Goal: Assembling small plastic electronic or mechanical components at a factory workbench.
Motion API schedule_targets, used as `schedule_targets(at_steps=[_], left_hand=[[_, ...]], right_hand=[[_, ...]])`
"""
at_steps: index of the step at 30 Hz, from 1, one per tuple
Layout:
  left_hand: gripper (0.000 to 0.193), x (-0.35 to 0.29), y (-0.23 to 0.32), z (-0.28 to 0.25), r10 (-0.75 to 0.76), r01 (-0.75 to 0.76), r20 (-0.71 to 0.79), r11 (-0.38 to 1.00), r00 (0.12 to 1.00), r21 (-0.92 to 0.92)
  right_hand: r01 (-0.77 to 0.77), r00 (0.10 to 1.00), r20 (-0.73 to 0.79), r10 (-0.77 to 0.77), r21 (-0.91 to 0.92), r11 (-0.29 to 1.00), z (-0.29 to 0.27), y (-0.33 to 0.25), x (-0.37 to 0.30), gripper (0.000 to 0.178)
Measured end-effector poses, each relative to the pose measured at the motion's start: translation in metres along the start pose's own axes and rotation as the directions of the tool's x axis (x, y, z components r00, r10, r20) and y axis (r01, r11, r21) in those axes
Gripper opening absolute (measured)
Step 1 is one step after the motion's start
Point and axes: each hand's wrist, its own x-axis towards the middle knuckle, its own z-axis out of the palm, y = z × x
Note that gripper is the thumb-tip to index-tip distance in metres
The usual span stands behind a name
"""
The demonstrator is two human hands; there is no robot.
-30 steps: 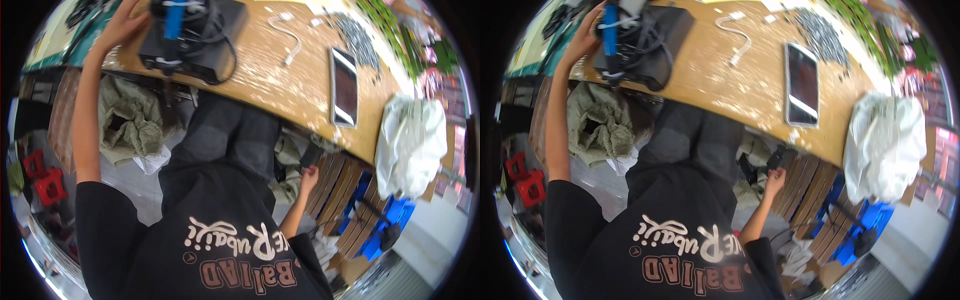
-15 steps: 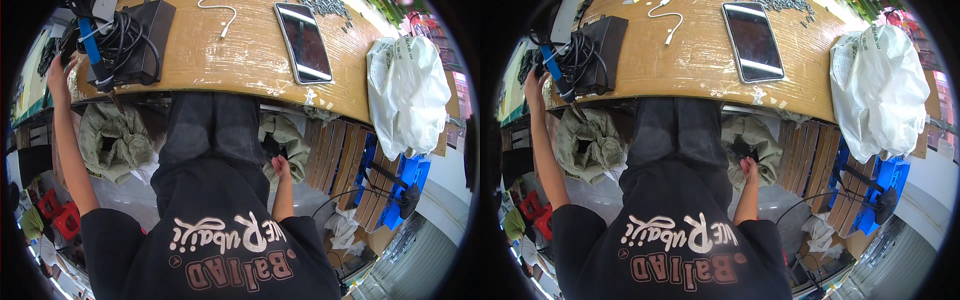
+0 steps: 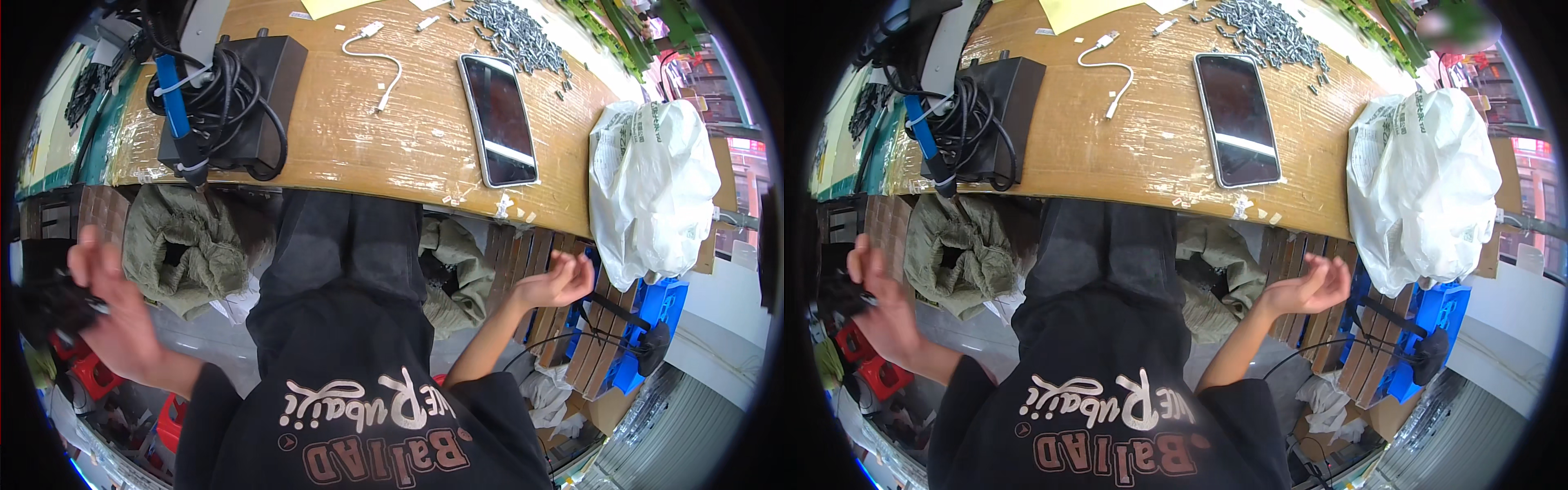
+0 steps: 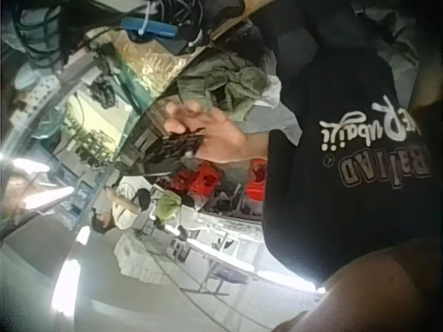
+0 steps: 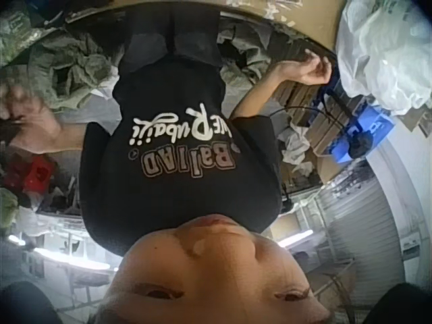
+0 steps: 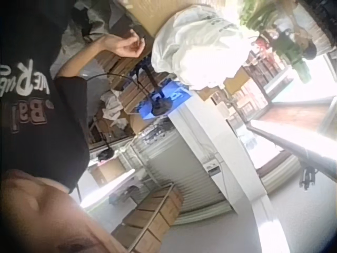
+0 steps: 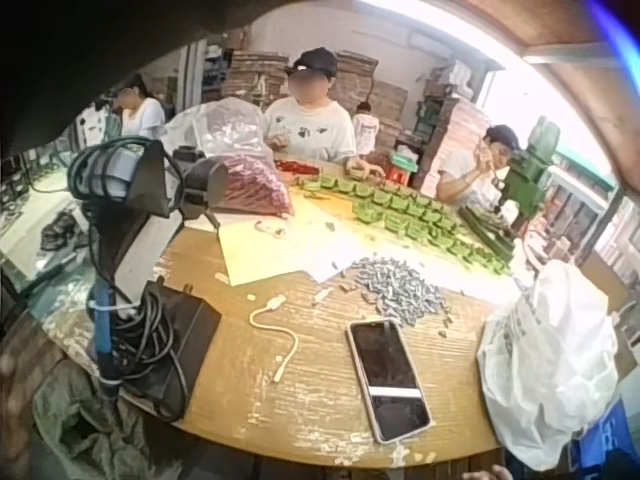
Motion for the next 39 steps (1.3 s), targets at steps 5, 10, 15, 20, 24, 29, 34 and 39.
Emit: schedule_targets(at_steps=[5, 10, 15, 20, 24, 29, 34, 39], left_hand=[[0.024, -0.003, -0.093, 0.026, -0.338, 0.313, 0.082, 0.924, 0.938, 0.220], [0.042, 0.020, -0.155, 0.023, -0.535, 0.548, -0.131, 0.830, 0.835, 0.104], [0.044, 0.043, -0.191, 0.028, -0.514, 0.503, 0.006, 0.842, 0.858, 0.196], [0.050, 0.048, -0.212, 0.023, -0.490, 0.457, 0.056, 0.843, 0.870, 0.285], [0.053, 0.058, -0.215, 0.030, -0.376, 0.340, 0.057, 0.883, 0.925, 0.324], [0.047, 0.072, -0.232, 0.021, -0.252, 0.213, 0.027, 0.867, 0.967, 0.451], [0.028, 0.077, -0.236, 0.031, -0.197, 0.176, 0.001, 0.878, 0.980, 0.445], [0.031, 0.077, -0.237, 0.027, -0.114, 0.131, -0.074, 0.949, 0.991, 0.286]], right_hand=[[-0.036, 0.897, 0.438, 0.059, -0.059, 0.998, 0.092, -0.030, 0.039, 0.023], [0.066, 0.610, 0.791, 0.058, -0.124, 0.990, 0.199, -0.005, 0.057, 0.032], [0.289, 0.362, 0.929, 0.082, -0.195, 0.937, 0.271, 0.018, 0.058, 0.026], [0.565, 0.256, 0.963, 0.079, -0.216, 0.796, 0.304, 0.039, 0.046, 0.020], [0.689, 0.224, 0.974, 0.010, -0.166, 0.706, 0.306, 0.047, 0.044, 0.020], [0.597, 0.276, 0.960, -0.040, -0.139, 0.790, 0.285, 0.024, 0.045, 0.018], [0.361, 0.322, 0.947, 0.014, -0.137, 0.922, 0.241, -0.005, 0.050, 0.009], [-0.141, 0.400, 0.883, 0.246, -0.206, 0.968, 0.195, -0.033, 0.039, 0.009]])
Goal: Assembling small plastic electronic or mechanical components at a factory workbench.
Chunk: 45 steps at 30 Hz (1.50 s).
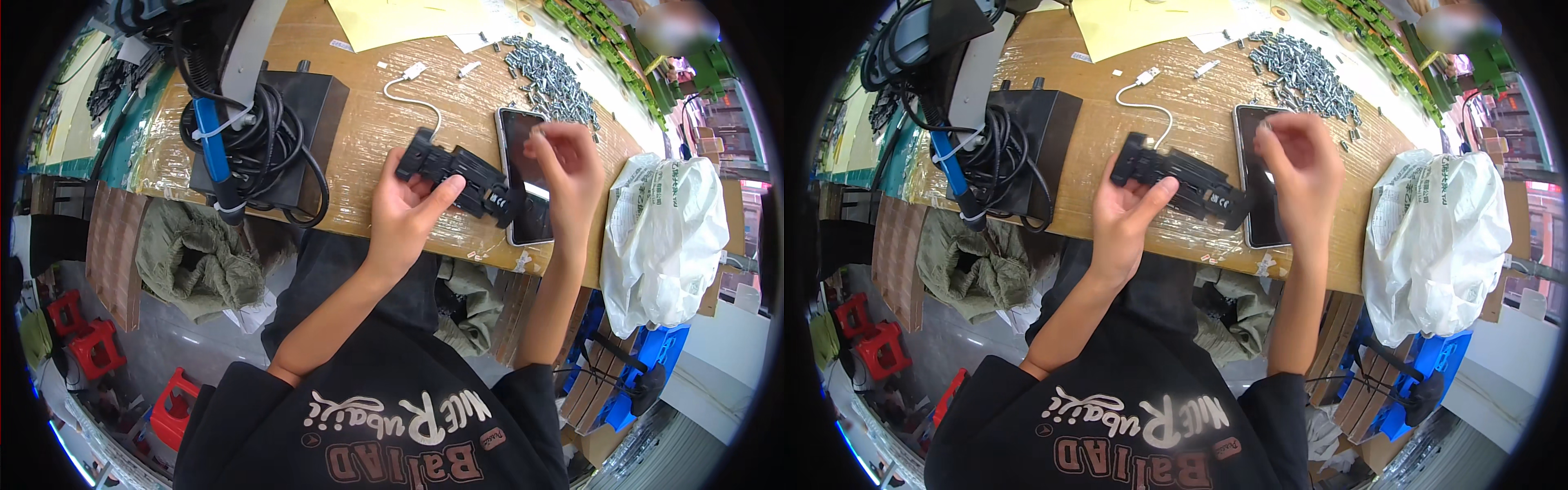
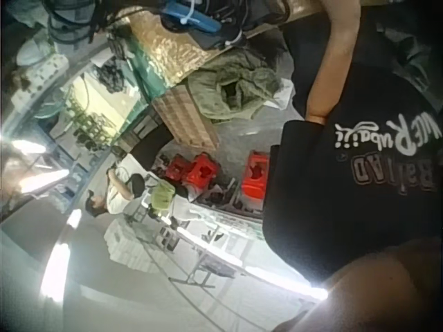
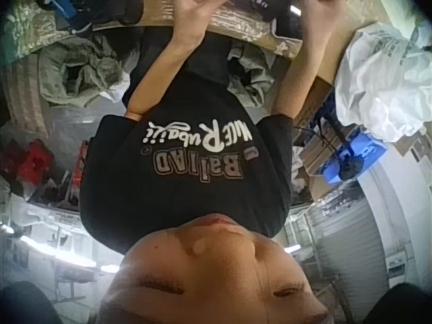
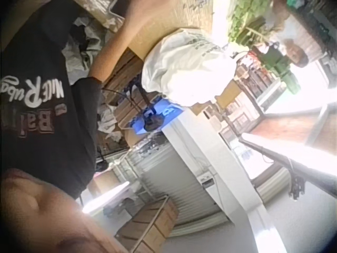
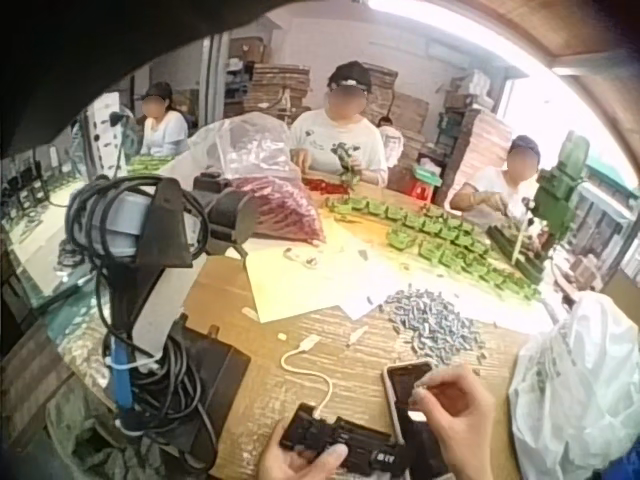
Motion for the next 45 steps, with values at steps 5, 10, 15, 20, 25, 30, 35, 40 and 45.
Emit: schedule_targets(at_steps=[5, 10, 15, 20, 25, 30, 35, 40, 45], left_hand=[[0.029, -0.009, -0.007, -0.003, -0.122, 0.121, -0.030, 0.991, 0.992, -0.056], [0.034, -0.013, -0.010, -0.005, -0.051, 0.052, 0.027, 0.998, 0.998, -0.028], [0.036, -0.013, -0.010, -0.004, 0.006, -0.005, 0.025, 1.000, 1.000, -0.019], [0.035, -0.015, -0.014, -0.001, 0.143, -0.142, 0.054, 0.990, 0.988, -0.025], [0.035, -0.016, -0.013, 0.003, 0.177, -0.177, 0.003, 0.984, 0.984, -0.019], [0.035, -0.017, -0.015, -0.001, 0.201, -0.201, 0.035, 0.980, 0.979, -0.013], [0.037, -0.017, -0.016, 0.003, 0.209, -0.209, 0.015, 0.978, 0.978, -0.002], [0.038, -0.022, -0.020, 0.001, 0.272, -0.273, 0.038, 0.962, 0.962, 0.024], [0.037, -0.026, -0.021, -0.004, 0.294, -0.296, 0.034, 0.951, 0.955, 0.086]], right_hand=[[0.045, 0.983, -0.169, 0.065, 0.575, 0.817, -0.003, 0.004, -0.044, 0.012], [-0.029, 0.968, -0.139, 0.208, 0.761, 0.648, 0.008, 0.009, -0.056, 0.009], [-0.066, 0.993, -0.010, 0.116, 0.774, 0.629, 0.004, 0.017, -0.061, 0.008], [-0.071, 0.995, 0.014, 0.100, 0.795, 0.603, 0.001, 0.021, -0.063, 0.010], [-0.077, 0.993, 0.001, 0.117, 0.759, 0.647, 0.004, 0.023, -0.064, 0.011], [-0.059, 0.994, -0.016, 0.107, 0.748, 0.661, 0.003, 0.023, -0.066, 0.010], [0.040, 0.995, -0.095, 0.037, 0.699, 0.714, 0.008, 0.028, -0.067, 0.009], [0.039, 0.980, -0.159, 0.119, 0.742, 0.669, 0.012, 0.019, -0.066, 0.014], [0.066, 0.986, -0.156, 0.062, 0.698, 0.713, 0.005, 0.009, -0.073, 0.014]])
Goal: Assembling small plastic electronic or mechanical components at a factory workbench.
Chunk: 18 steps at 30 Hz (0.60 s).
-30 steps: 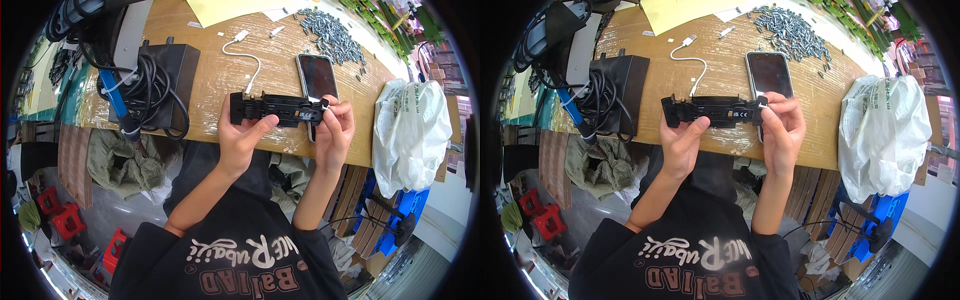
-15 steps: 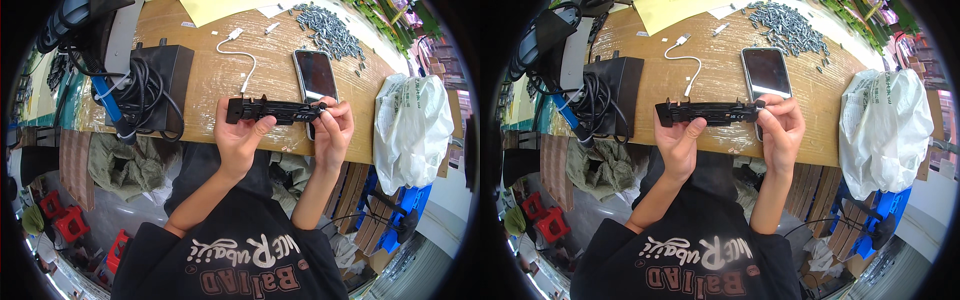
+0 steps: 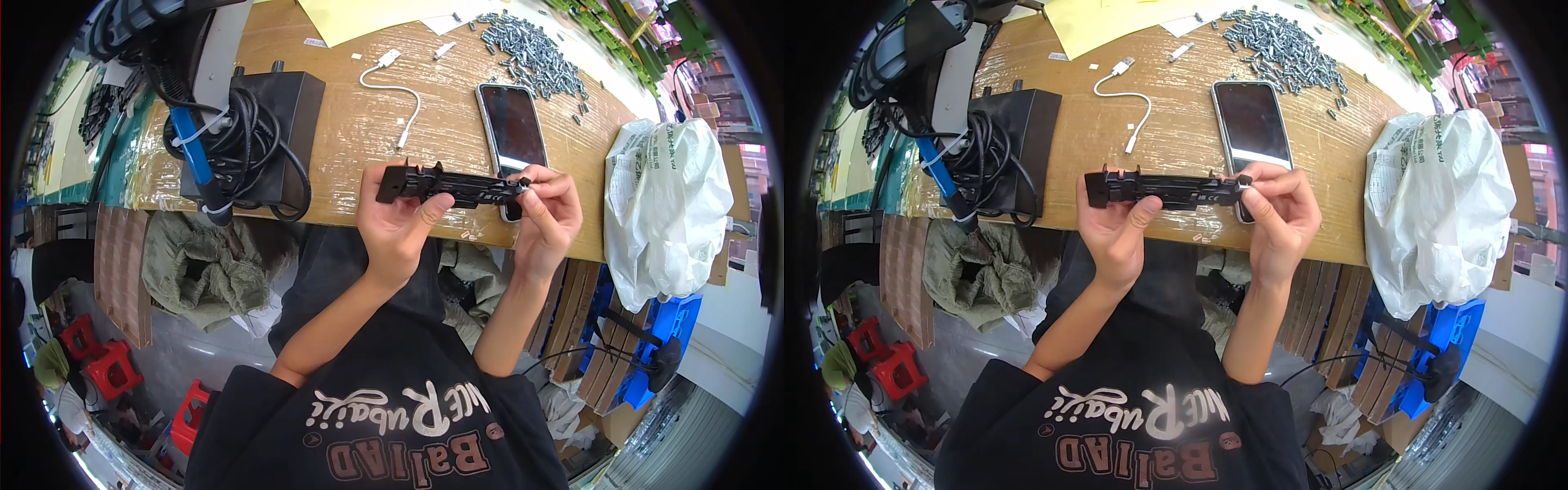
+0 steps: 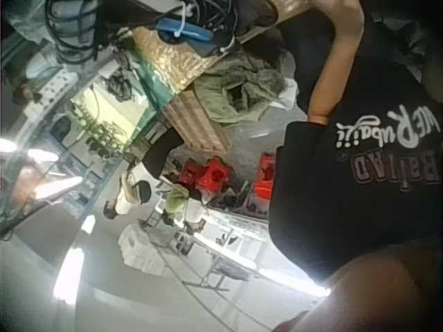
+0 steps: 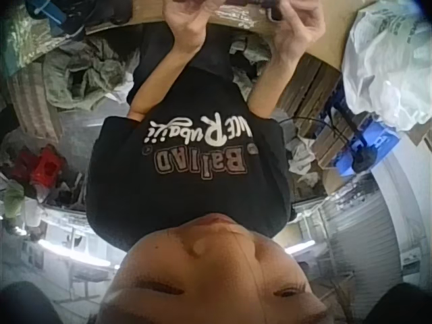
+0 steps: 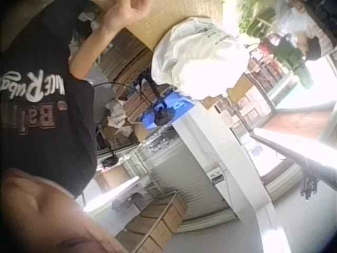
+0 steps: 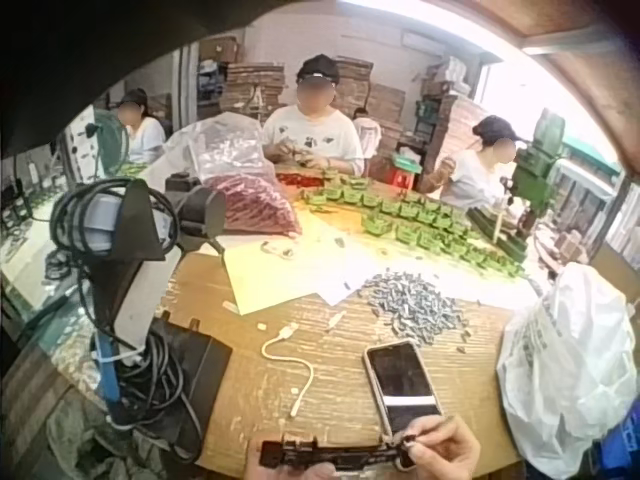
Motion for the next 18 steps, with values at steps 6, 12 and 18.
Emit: schedule_targets(at_steps=[6, 12, 18], left_hand=[[0.037, -0.015, 0.019, -0.012, -0.083, 0.084, 0.021, 0.995, 0.996, -0.050], [0.042, -0.036, 0.055, -0.035, -0.035, 0.034, 0.122, 0.999, 0.992, 0.012], [0.043, -0.044, 0.082, -0.054, 0.108, -0.130, 0.359, 0.991, 0.927, 0.035]], right_hand=[[0.023, 0.999, 0.026, -0.019, -0.191, 0.981, 0.008, -0.013, -0.021, 0.012], [-0.016, 0.997, 0.069, 0.026, -0.143, 0.990, 0.028, -0.022, -0.060, 0.012], [-0.020, 0.997, 0.072, 0.030, -0.130, 0.991, 0.052, -0.027, -0.084, 0.016]])
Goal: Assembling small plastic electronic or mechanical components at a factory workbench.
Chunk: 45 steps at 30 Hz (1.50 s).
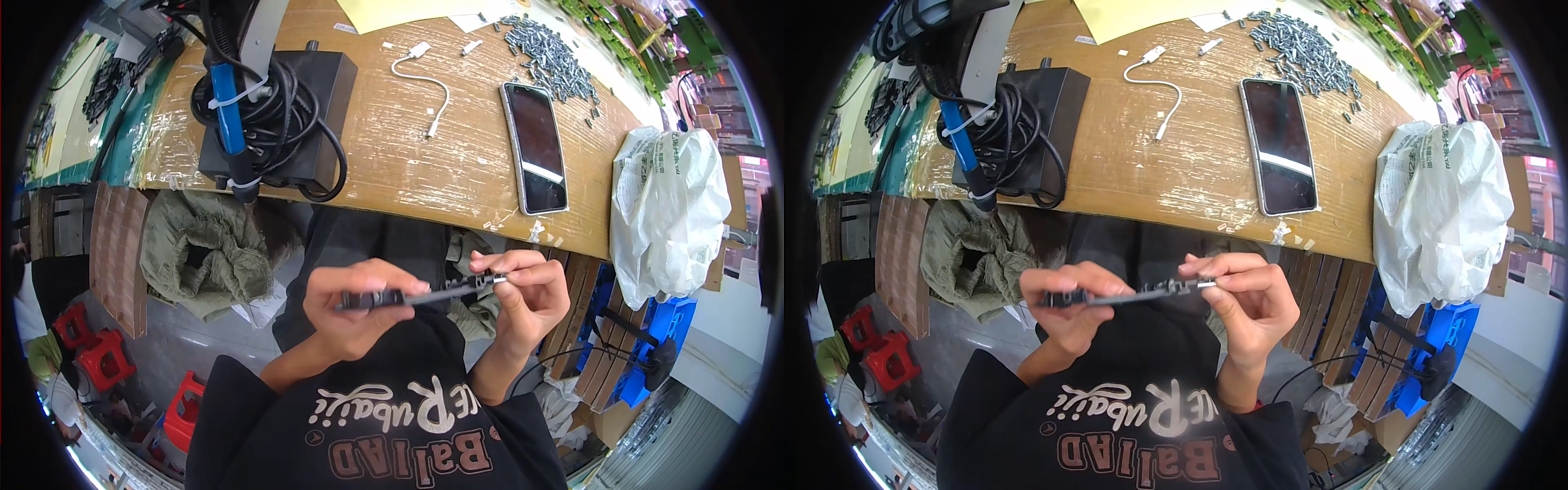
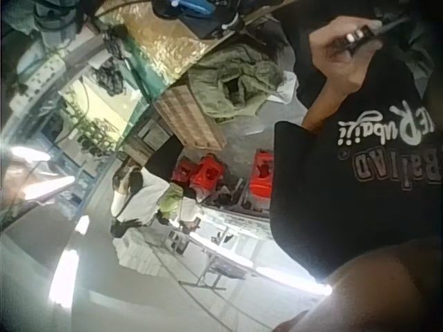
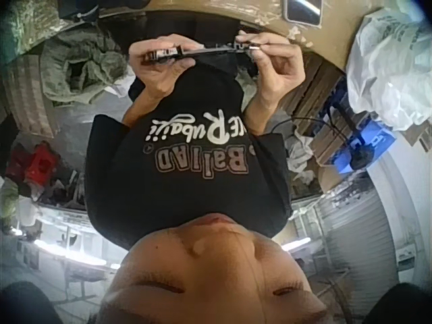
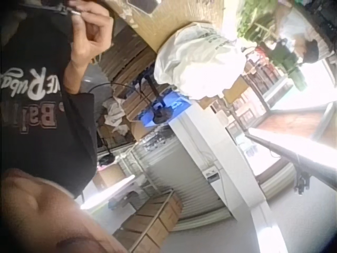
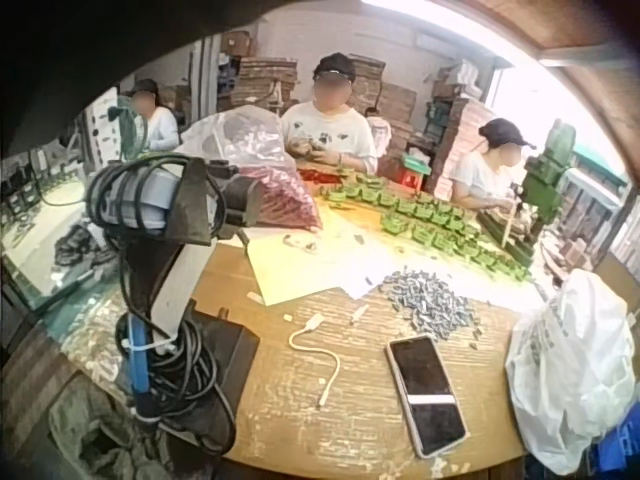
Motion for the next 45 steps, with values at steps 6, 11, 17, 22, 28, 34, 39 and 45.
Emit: schedule_targets(at_steps=[6, 11, 17, 22, 28, 34, 39, 45], left_hand=[[0.026, -0.018, 0.007, -0.029, -0.489, 0.528, 0.206, 0.814, 0.848, -0.242], [0.034, -0.045, 0.003, -0.075, -0.815, 0.867, 0.462, 0.095, 0.350, -0.489], [0.047, -0.048, 0.032, -0.083, -0.794, 0.758, 0.508, -0.093, 0.335, -0.645], [0.042, -0.052, 0.038, -0.106, -0.825, 0.700, 0.332, 0.105, 0.458, -0.706], [0.030, -0.058, 0.044, -0.122, -0.797, 0.708, -0.149, 0.592, 0.585, -0.384], [0.027, -0.050, 0.051, -0.117, -0.721, 0.689, -0.362, 0.684, 0.591, -0.238], [0.030, -0.044, 0.054, -0.118, -0.715, 0.685, -0.343, 0.692, 0.609, -0.228], [0.030, -0.040, 0.055, -0.118, -0.727, 0.705, -0.316, 0.679, 0.609, -0.203]], right_hand=[[-0.052, 0.987, 0.162, 0.021, 0.190, 0.980, 0.016, 0.005, -0.005, 0.020], [-0.149, 0.919, 0.379, 0.109, 0.079, 0.986, 0.036, 0.027, -0.011, 0.013], [-0.252, 0.750, 0.635, 0.182, 0.021, 0.968, 0.064, 0.056, -0.004, 0.016], [-0.274, 0.770, 0.574, 0.278, -0.097, 0.957, 0.085, 0.079, -0.008, 0.019], [-0.722, 0.614, 0.277, 0.739, -0.183, 0.667, 0.112, 0.076, -0.025, 0.026], [-0.844, 0.322, 0.404, 0.856, -0.287, 0.453, 0.117, 0.066, -0.026, 0.041], [-0.835, 0.347, 0.406, 0.846, -0.276, 0.475, 0.121, 0.063, -0.026, 0.043], [-0.845, 0.367, 0.388, 0.845, -0.241, 0.478, 0.119, 0.063, -0.030, 0.043]])
